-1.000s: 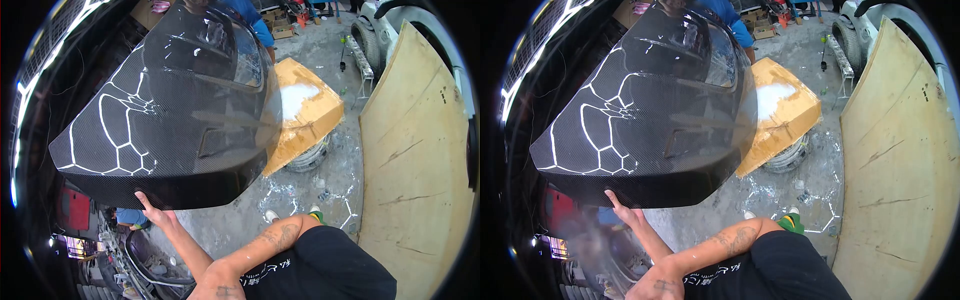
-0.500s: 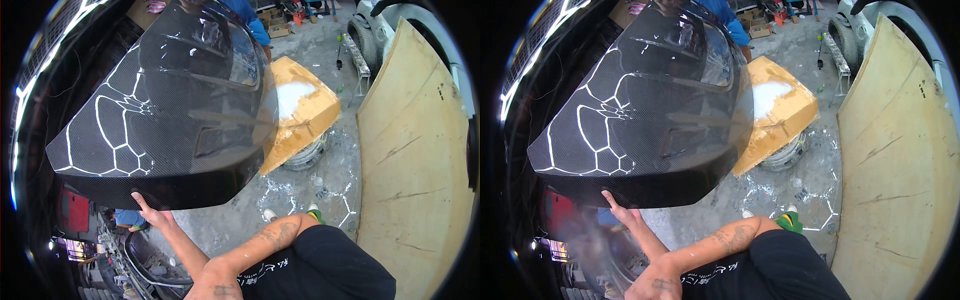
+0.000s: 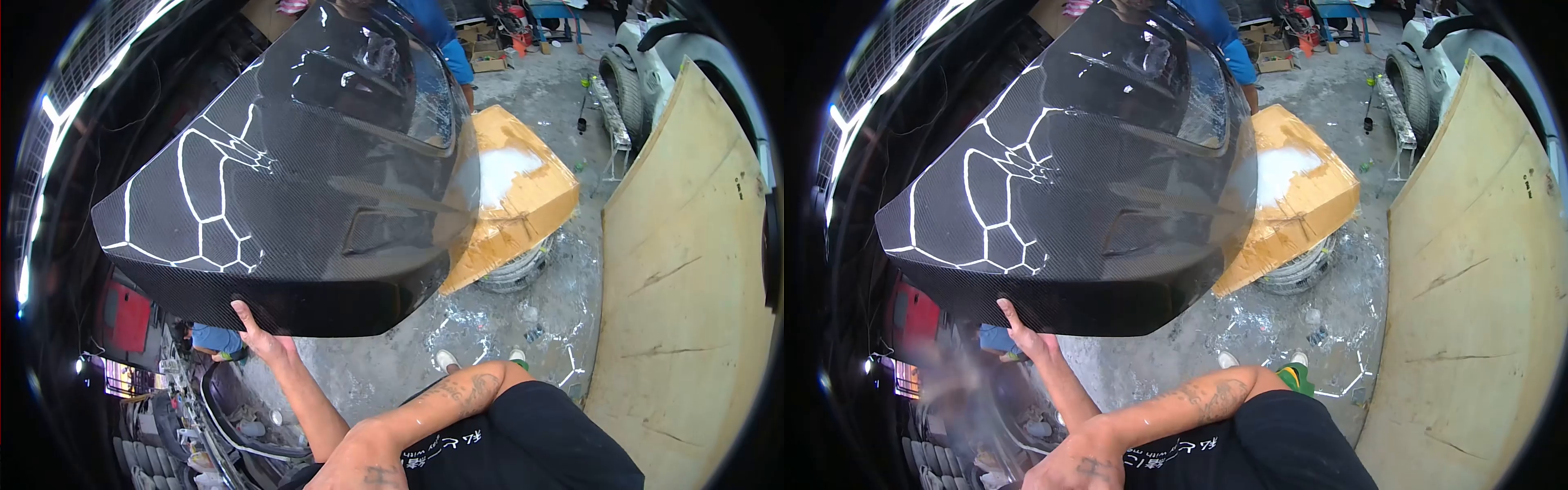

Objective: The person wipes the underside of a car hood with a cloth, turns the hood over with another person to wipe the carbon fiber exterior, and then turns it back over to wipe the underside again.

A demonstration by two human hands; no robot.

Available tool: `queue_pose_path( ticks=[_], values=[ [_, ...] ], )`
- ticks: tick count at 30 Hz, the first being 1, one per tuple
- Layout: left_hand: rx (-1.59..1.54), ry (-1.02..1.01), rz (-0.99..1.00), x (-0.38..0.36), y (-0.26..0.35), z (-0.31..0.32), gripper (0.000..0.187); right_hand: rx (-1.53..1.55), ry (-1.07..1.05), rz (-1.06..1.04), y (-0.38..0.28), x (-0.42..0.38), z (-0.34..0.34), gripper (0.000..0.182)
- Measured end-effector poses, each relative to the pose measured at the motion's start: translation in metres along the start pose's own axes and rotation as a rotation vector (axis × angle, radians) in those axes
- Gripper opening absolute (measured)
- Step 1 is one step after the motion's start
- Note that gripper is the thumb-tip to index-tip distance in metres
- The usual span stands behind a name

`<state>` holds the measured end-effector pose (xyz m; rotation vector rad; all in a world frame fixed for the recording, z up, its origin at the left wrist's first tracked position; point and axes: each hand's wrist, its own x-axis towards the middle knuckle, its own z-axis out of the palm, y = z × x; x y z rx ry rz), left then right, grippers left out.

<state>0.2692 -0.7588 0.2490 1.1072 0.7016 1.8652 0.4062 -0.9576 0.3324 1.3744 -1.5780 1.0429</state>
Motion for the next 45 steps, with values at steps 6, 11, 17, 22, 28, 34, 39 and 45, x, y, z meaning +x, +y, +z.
queue_pose_path(
  ticks=[6, 11, 17, 22, 28, 34, 39, 45],
  values=[
    [-0.025, -0.056, 0.017, 0.001, -0.001, -0.003, 0.045, 0.015, 0.112, 0.018, -0.005, -0.001, 0.002, 0.041],
    [-0.023, -0.025, 0.019, -0.005, 0.001, 0.005, 0.043, -0.004, 0.115, 0.173, -0.012, -0.020, -0.013, 0.032],
    [0.379, 0.080, -0.048, -0.004, -0.002, -0.018, 0.045, -0.741, 0.873, 0.690, -0.038, -0.102, -0.046, 0.047],
    [0.015, 0.005, 0.010, -0.019, 0.006, 0.015, 0.042, -1.359, 1.039, 1.113, -0.063, -0.135, -0.074, 0.093],
    [-0.032, 0.100, 0.071, -0.023, 0.002, 0.025, 0.039, -1.450, 1.041, 1.256, -0.073, -0.145, -0.076, 0.101],
    [0.045, 0.155, 0.026, -0.033, 0.011, 0.036, 0.036, -1.493, 1.028, 1.355, -0.061, -0.161, -0.072, 0.100],
    [0.050, 0.178, -0.022, -0.033, 0.007, 0.032, 0.040, -1.485, 1.092, 1.334, -0.058, -0.173, -0.061, 0.100],
    [0.040, 0.133, 0.000, -0.031, 0.011, 0.034, 0.048, -1.433, 1.115, 1.333, -0.052, -0.183, -0.061, 0.095]
  ],
)
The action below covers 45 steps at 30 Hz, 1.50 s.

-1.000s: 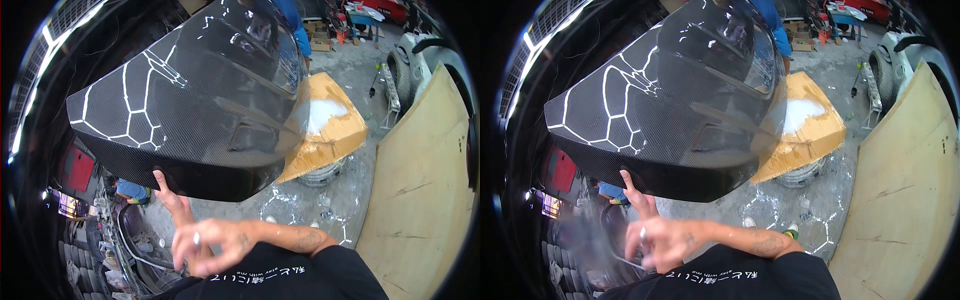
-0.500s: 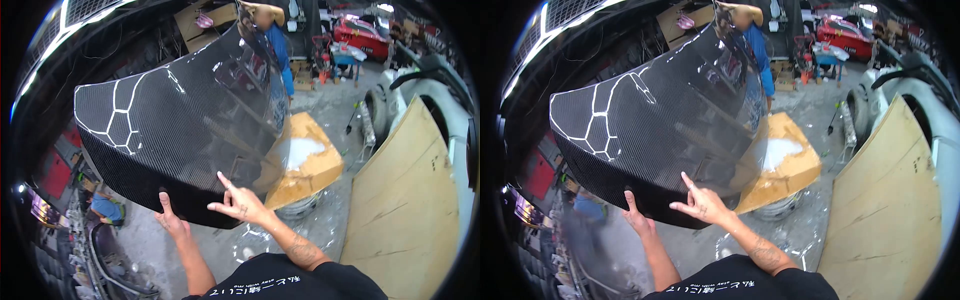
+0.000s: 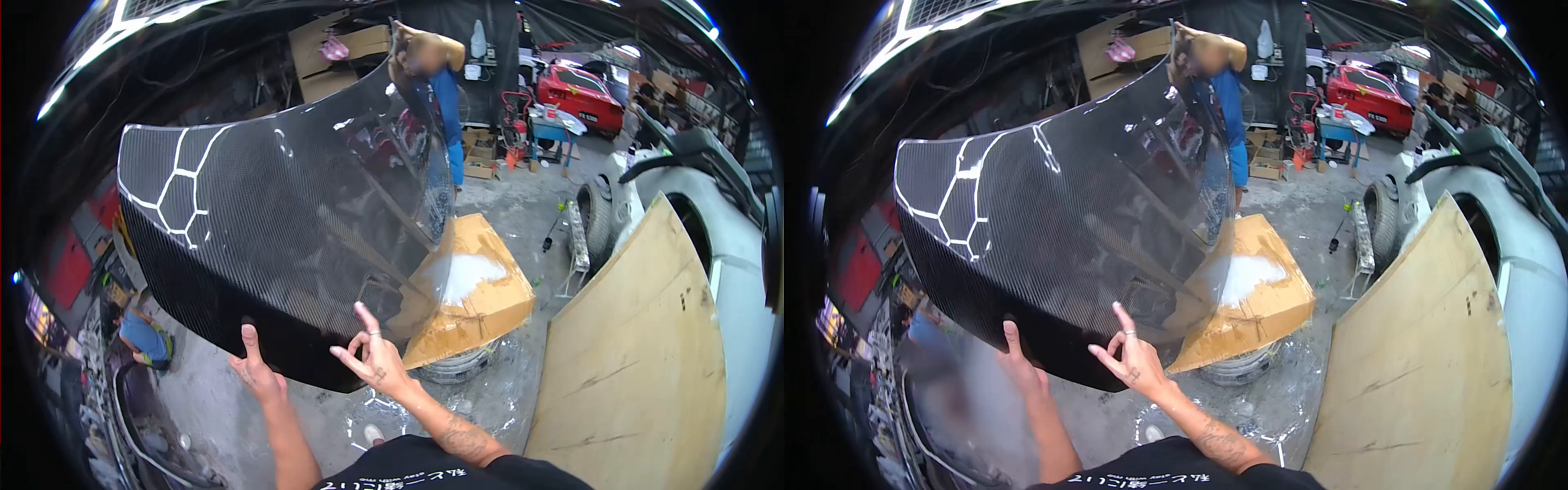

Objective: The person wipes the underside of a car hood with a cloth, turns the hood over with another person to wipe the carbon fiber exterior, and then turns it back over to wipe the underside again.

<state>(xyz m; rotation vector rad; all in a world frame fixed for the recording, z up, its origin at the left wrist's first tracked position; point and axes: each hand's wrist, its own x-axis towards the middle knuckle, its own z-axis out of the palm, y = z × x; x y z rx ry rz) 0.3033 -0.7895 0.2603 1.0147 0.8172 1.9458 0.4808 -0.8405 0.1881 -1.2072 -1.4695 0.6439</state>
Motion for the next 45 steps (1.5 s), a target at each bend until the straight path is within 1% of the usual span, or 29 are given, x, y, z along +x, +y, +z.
queue_pose_path(
  ticks=[2, 5, 7, 8, 11, 14, 16, 18, 19, 21, 22, 23, 24, 25, 26, 27, 28, 29, 30, 31, 32, 33, 34, 35, 37, 40, 41, 43, 45],
  values=[
    [0.013, 0.040, -0.002, -0.003, 0.002, 0.000, 0.050, 0.010, 0.169, -0.028, 0.003, 0.000, 0.006, 0.091],
    [-0.019, 0.015, -0.004, 0.004, 0.003, 0.001, 0.050, -0.014, 0.134, -0.104, 0.009, 0.001, 0.015, 0.087],
    [-0.007, 0.011, 0.002, 0.002, 0.002, 0.000, 0.054, 0.126, 0.307, -0.053, -0.002, 0.001, 0.020, 0.080],
    [0.007, 0.114, -0.019, -0.001, -0.004, -0.002, 0.055, 0.104, 0.293, -0.087, 0.000, 0.003, 0.024, 0.079],
    [0.037, 0.136, -0.083, 0.001, -0.014, -0.013, 0.053, 0.104, 0.300, -0.112, 0.002, 0.003, 0.033, 0.075],
    [0.012, 0.011, -0.041, -0.004, -0.003, -0.004, 0.056, 0.085, 0.330, -0.130, 0.004, 0.001, 0.031, 0.069],
    [-0.003, -0.012, -0.042, -0.010, 0.004, 0.004, 0.054, 0.034, 0.335, -0.154, 0.001, -0.001, 0.022, 0.065],
    [-0.023, -0.029, -0.043, -0.015, 0.006, 0.007, 0.053, 0.135, 0.264, -0.022, -0.014, -0.006, 0.008, 0.055],
    [0.004, -0.023, -0.028, -0.017, 0.006, 0.009, 0.051, 0.127, 0.268, -0.020, -0.025, -0.007, -0.001, 0.055],
    [0.021, -0.012, -0.019, -0.021, 0.007, 0.011, 0.050, -0.074, 0.431, -0.315, -0.051, -0.009, -0.018, 0.062],
    [0.061, -0.054, -0.041, -0.025, 0.006, 0.011, 0.060, -0.041, 0.379, -0.330, -0.062, -0.013, -0.025, 0.072],
    [0.100, -0.094, -0.064, -0.030, 0.007, 0.011, 0.072, -0.055, 0.367, -0.330, -0.075, -0.013, -0.029, 0.072],
    [0.170, -0.086, 0.008, -0.035, 0.016, 0.019, 0.044, -0.093, 0.381, -0.411, -0.087, -0.012, -0.033, 0.077],
    [0.157, -0.072, -0.001, -0.044, 0.031, 0.028, 0.044, -0.132, 0.392, -0.494, -0.094, -0.010, -0.034, 0.081],
    [0.253, -0.103, -0.027, -0.052, 0.049, 0.036, 0.042, -0.160, 0.346, -0.516, -0.094, -0.009, -0.035, 0.093],
    [0.345, -0.134, -0.053, -0.056, 0.057, 0.039, 0.041, -0.177, 0.325, -0.520, -0.101, -0.008, -0.036, 0.093],
    [0.294, -0.246, -0.020, -0.053, 0.047, 0.035, 0.037, -0.209, 0.326, -0.533, -0.112, -0.008, -0.038, 0.096],
    [0.127, -0.291, -0.159, -0.060, 0.046, 0.034, 0.036, -0.242, 0.324, -0.549, -0.119, -0.006, -0.040, 0.100],
    [0.099, -0.361, -0.166, -0.063, 0.043, 0.034, 0.038, -0.326, 0.287, -0.568, -0.119, -0.005, -0.043, 0.112],
    [0.076, -0.432, -0.171, -0.064, 0.041, 0.033, 0.040, -0.337, 0.261, -0.578, -0.122, -0.004, -0.043, 0.112],
    [0.064, -0.413, -0.173, -0.065, 0.044, 0.036, 0.040, -0.304, 0.253, -0.592, -0.126, -0.005, -0.042, 0.114],
    [-0.018, -0.507, -0.122, -0.065, 0.053, 0.042, 0.041, -0.269, 0.253, -0.600, -0.130, -0.006, -0.040, 0.117],
    [-0.098, -0.606, -0.071, -0.065, 0.057, 0.046, 0.043, -0.366, 0.281, -0.579, -0.133, -0.009, -0.043, 0.125],
    [-0.135, -0.682, -0.037, -0.062, 0.043, 0.047, 0.042, -0.374, 0.276, -0.574, -0.135, -0.014, -0.043, 0.125],
    [0.006, -0.749, 0.079, -0.068, 0.032, 0.043, 0.042, -0.226, 0.374, -0.475, -0.141, -0.023, -0.043, 0.130],
    [0.043, -0.993, 0.276, -0.058, 0.038, 0.050, 0.049, -0.137, 0.563, -0.397, -0.155, -0.032, -0.037, 0.145],
    [0.017, -1.045, 0.261, -0.062, 0.031, 0.050, 0.054, -0.034, 0.679, -0.352, -0.151, -0.040, -0.032, 0.143],
    [-0.130, -1.147, 0.281, -0.061, 0.025, 0.056, 0.060, 0.035, 0.774, -0.221, -0.153, -0.056, -0.021, 0.120],
    [-0.133, -1.231, 0.252, -0.067, 0.023, 0.058, 0.065, -0.316, 0.636, -0.110, -0.152, -0.073, -0.030, 0.103]
  ],
)
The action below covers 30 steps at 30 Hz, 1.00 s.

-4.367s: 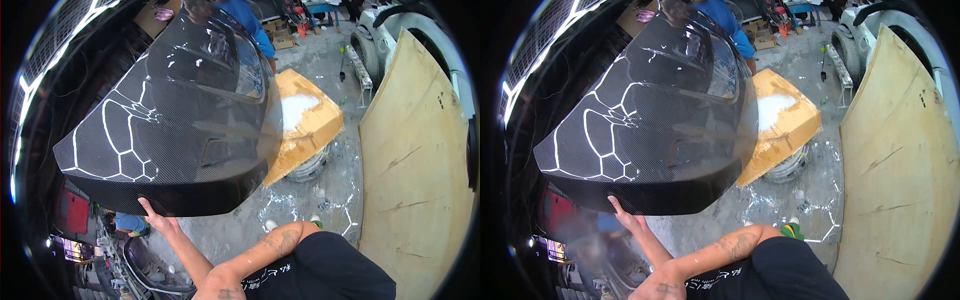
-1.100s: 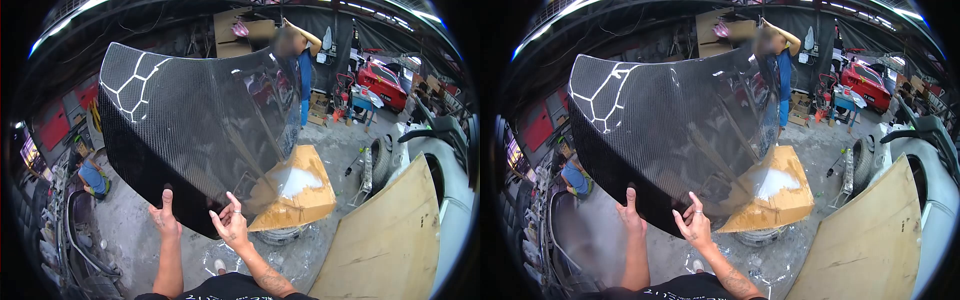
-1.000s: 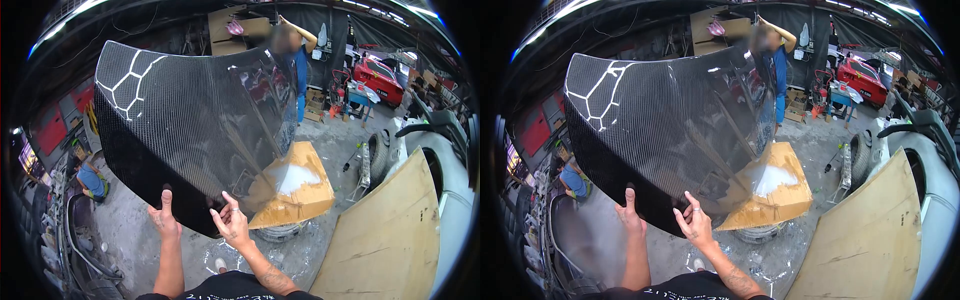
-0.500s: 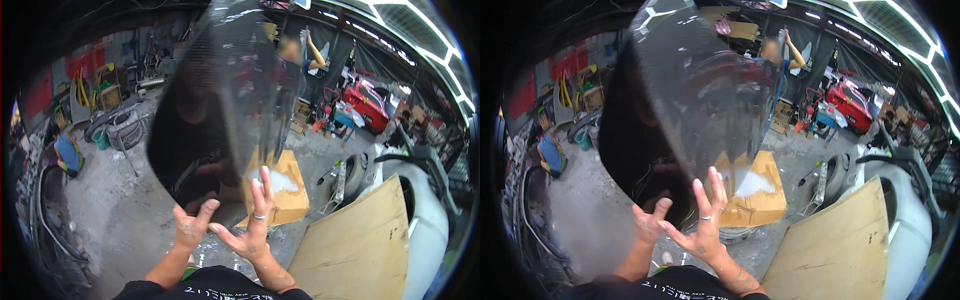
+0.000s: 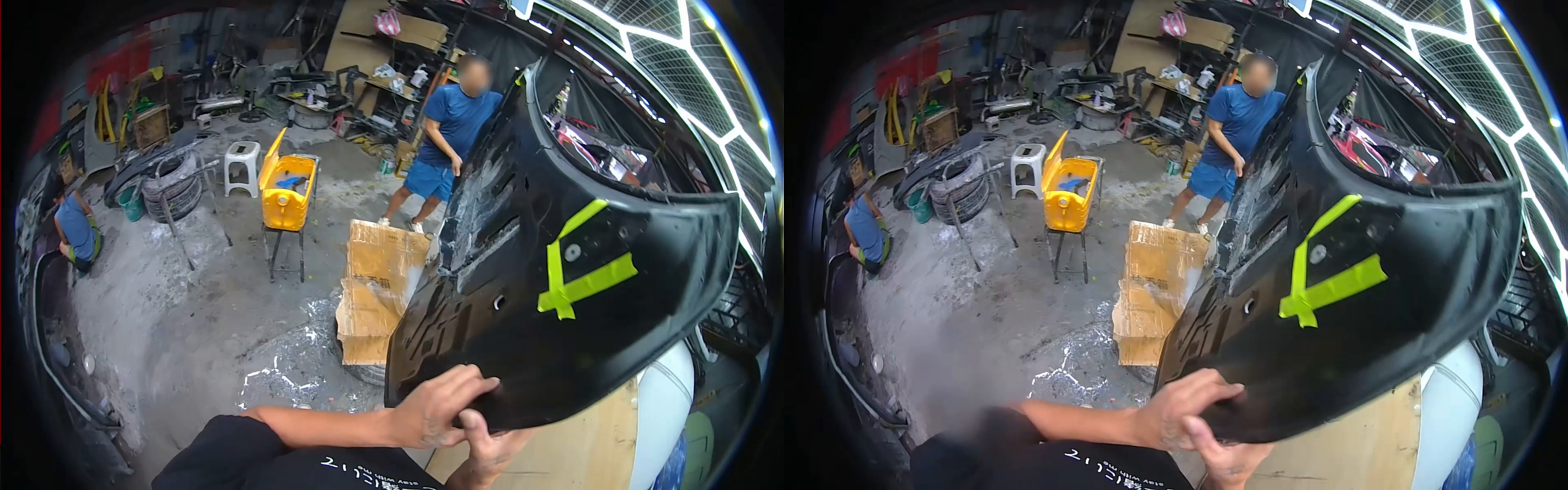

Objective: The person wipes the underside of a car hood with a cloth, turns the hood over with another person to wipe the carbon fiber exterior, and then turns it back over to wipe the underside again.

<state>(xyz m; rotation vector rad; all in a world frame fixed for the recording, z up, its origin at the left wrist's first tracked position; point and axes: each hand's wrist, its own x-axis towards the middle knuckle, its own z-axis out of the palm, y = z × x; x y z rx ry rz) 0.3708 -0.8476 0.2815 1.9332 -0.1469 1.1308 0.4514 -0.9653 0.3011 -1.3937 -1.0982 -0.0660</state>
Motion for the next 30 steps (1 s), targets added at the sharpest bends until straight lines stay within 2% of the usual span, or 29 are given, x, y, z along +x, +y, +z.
queue_pose_path(
  ticks=[1, 2, 4, 5, 6, 8, 9, 10, 12, 13, 14, 15, 16, 17, 18, 19, 20, 21, 22, 24, 25, 27, 28, 30],
  values=[
    [0.000, 0.006, 0.051, 0.002, 0.000, 0.003, 0.061, -0.213, -0.014, -0.009, -0.010, 0.002, 0.001, 0.060],
    [-0.001, 0.010, 0.101, 0.003, -0.001, 0.005, 0.058, -0.285, 0.069, 0.065, -0.020, 0.004, 0.010, 0.029],
    [0.024, -0.080, 0.123, 0.005, -0.006, 0.009, 0.065, -0.231, 0.341, 0.189, -0.036, 0.007, 0.025, 0.019],
    [0.014, -0.115, 0.152, 0.007, -0.008, 0.011, 0.068, -0.449, 0.302, 0.173, -0.046, 0.011, 0.022, 0.017],
    [0.006, -0.148, 0.183, 0.009, -0.010, 0.012, 0.071, -0.326, 0.442, 0.290, -0.047, 0.008, 0.025, 0.028],
    [-0.004, -0.344, 0.140, 0.004, -0.011, 0.015, 0.086, -0.561, 0.635, 0.319, -0.046, 0.009, 0.023, 0.039],
    [-0.055, -0.376, 0.143, -0.001, -0.012, 0.019, 0.089, -0.627, 0.673, 0.323, -0.047, 0.009, 0.018, 0.046],
    [-0.101, -0.405, 0.149, -0.005, -0.016, 0.024, 0.093, -0.519, 0.718, 0.331, -0.045, 0.009, 0.014, 0.052],
    [-0.218, -0.486, 0.125, -0.013, -0.034, 0.027, 0.091, -0.308, 0.957, 0.297, -0.023, 0.008, 0.005, 0.060],
    [-0.307, -0.525, 0.107, -0.014, -0.049, 0.024, 0.087, -0.446, 1.022, 0.419, -0.009, -0.001, -0.016, 0.064],
    [-0.400, -0.561, 0.092, -0.017, -0.067, 0.023, 0.082, -0.455, 1.026, 0.406, -0.005, 0.002, -0.021, 0.064],
    [-0.410, -0.469, 0.023, -0.027, -0.092, 0.017, 0.077, -0.473, 1.073, 0.325, -0.002, 0.006, -0.022, 0.063],
    [-0.272, -0.372, -0.035, -0.044, -0.130, 0.014, 0.072, -0.491, 1.119, 0.244, 0.002, 0.008, -0.027, 0.062],
    [-0.332, -0.254, -0.317, -0.068, -0.162, 0.007, 0.064, -0.437, 1.083, 0.281, 0.012, 0.000, -0.048, 0.060],
    [-0.262, -0.051, -0.484, -0.097, -0.206, 0.004, 0.060, -0.439, 1.091, 0.274, 0.021, -0.002, -0.057, 0.060],
    [-0.177, 0.050, -0.692, -0.133, -0.257, 0.005, 0.064, -0.423, 1.090, 0.289, 0.029, -0.003, -0.067, 0.059],
    [-0.220, -0.002, -0.928, -0.150, -0.293, -0.007, 0.064, -0.411, 1.083, 0.305, 0.035, -0.007, -0.079, 0.058],
    [-0.199, 0.062, -1.216, -0.184, -0.332, -0.001, 0.077, -0.410, 1.085, 0.291, 0.047, -0.010, -0.094, 0.058],
    [-0.109, 0.018, -1.297, -0.208, -0.360, 0.003, 0.092, -0.352, 1.051, 0.239, 0.059, -0.014, -0.110, 0.056],
    [-0.507, 0.047, -1.610, -0.209, -0.361, 0.008, 0.101, -0.300, 1.006, 0.192, 0.067, -0.014, -0.124, 0.055],
    [-0.512, 0.053, -1.618, -0.219, -0.376, 0.019, 0.101, -0.293, 0.991, 0.225, 0.065, -0.012, -0.126, 0.055],
    [-1.257, 0.159, -1.710, -0.238, -0.420, 0.043, 0.097, -0.285, 0.974, 0.267, 0.069, -0.013, -0.140, 0.054],
    [-1.255, 0.162, -1.718, -0.235, -0.416, 0.048, 0.097, -0.266, 1.015, 0.328, 0.074, -0.017, -0.153, 0.055],
    [-1.397, 0.345, -1.355, -0.209, -0.402, 0.063, 0.082, -0.257, 1.048, 0.379, 0.076, -0.018, -0.167, 0.055]
  ],
)
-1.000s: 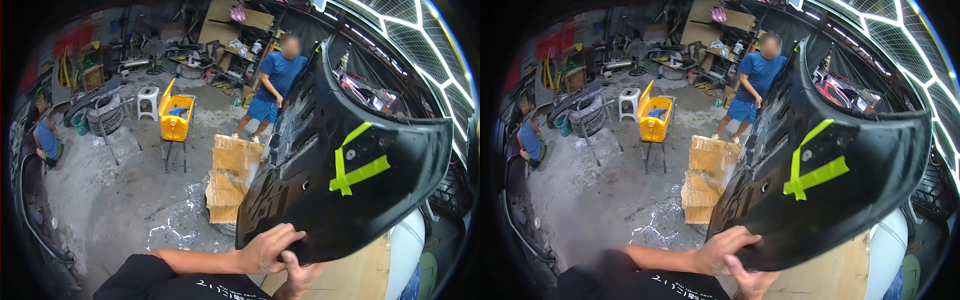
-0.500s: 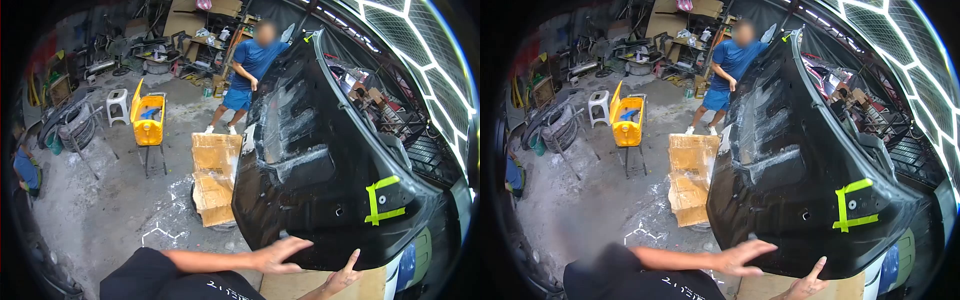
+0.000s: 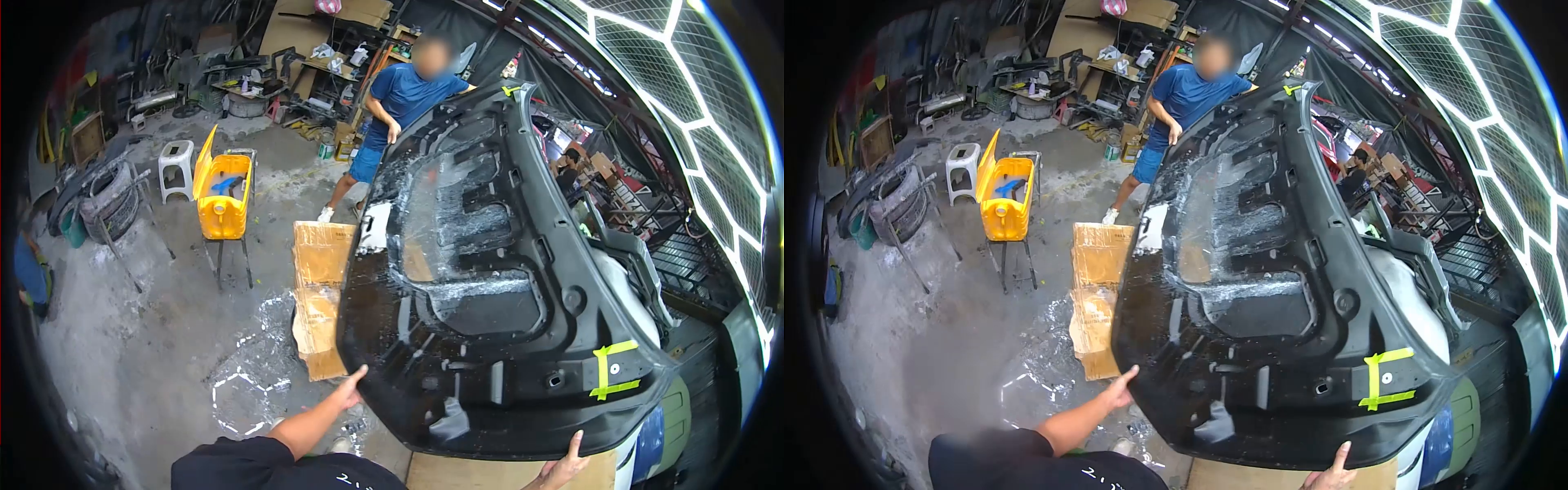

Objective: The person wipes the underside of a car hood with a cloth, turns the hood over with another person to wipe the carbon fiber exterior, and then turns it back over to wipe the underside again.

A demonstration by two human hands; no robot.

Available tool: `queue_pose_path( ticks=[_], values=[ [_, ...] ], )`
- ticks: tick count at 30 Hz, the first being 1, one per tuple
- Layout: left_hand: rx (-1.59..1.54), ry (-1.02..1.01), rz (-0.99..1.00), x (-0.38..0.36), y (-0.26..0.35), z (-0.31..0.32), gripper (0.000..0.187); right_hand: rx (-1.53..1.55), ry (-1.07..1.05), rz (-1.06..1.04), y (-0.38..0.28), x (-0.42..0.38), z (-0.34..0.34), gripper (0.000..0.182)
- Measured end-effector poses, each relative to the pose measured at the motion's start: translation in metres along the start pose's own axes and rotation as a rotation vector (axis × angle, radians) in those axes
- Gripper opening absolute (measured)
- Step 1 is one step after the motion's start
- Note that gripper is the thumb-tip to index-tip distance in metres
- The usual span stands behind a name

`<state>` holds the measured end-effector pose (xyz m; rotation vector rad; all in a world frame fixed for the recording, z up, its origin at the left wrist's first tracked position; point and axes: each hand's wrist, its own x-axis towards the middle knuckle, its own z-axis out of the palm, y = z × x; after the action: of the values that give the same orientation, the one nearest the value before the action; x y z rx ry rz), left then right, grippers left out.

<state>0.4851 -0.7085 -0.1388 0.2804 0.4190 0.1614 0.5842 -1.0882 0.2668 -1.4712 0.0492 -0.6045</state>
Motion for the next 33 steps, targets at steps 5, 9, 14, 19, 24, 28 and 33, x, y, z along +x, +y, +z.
queue_pose_path(
  ticks=[5, 9, 14, 19, 24, 28, 33],
  values=[
    [-0.168, 0.269, 0.188, -0.045, 0.021, 0.013, 0.040, -0.058, -0.121, -0.038, 0.003, 0.009, 0.001, 0.051],
    [-0.055, 0.386, 0.262, -0.081, 0.034, 0.012, 0.037, 0.147, -0.158, 0.161, 0.044, 0.031, -0.020, 0.057],
    [0.005, 0.524, 0.291, -0.117, 0.034, -0.011, 0.034, 0.112, -0.091, 0.337, 0.148, 0.030, -0.051, 0.054],
    [0.104, 0.638, 0.272, -0.144, 0.045, -0.069, 0.045, 0.286, -0.176, 0.603, 0.232, -0.025, -0.073, 0.052],
    [0.084, 0.733, 0.288, -0.157, 0.049, -0.063, 0.049, 0.215, -0.139, 0.720, 0.263, -0.027, -0.065, 0.055],
    [0.152, 0.819, 0.237, -0.161, 0.046, -0.019, 0.047, 0.293, -0.202, 0.832, 0.298, -0.010, -0.065, 0.056],
    [0.046, 0.820, 0.169, -0.152, 0.033, -0.020, 0.043, 0.306, -0.274, 0.905, 0.337, 0.031, -0.043, 0.058]
  ],
)
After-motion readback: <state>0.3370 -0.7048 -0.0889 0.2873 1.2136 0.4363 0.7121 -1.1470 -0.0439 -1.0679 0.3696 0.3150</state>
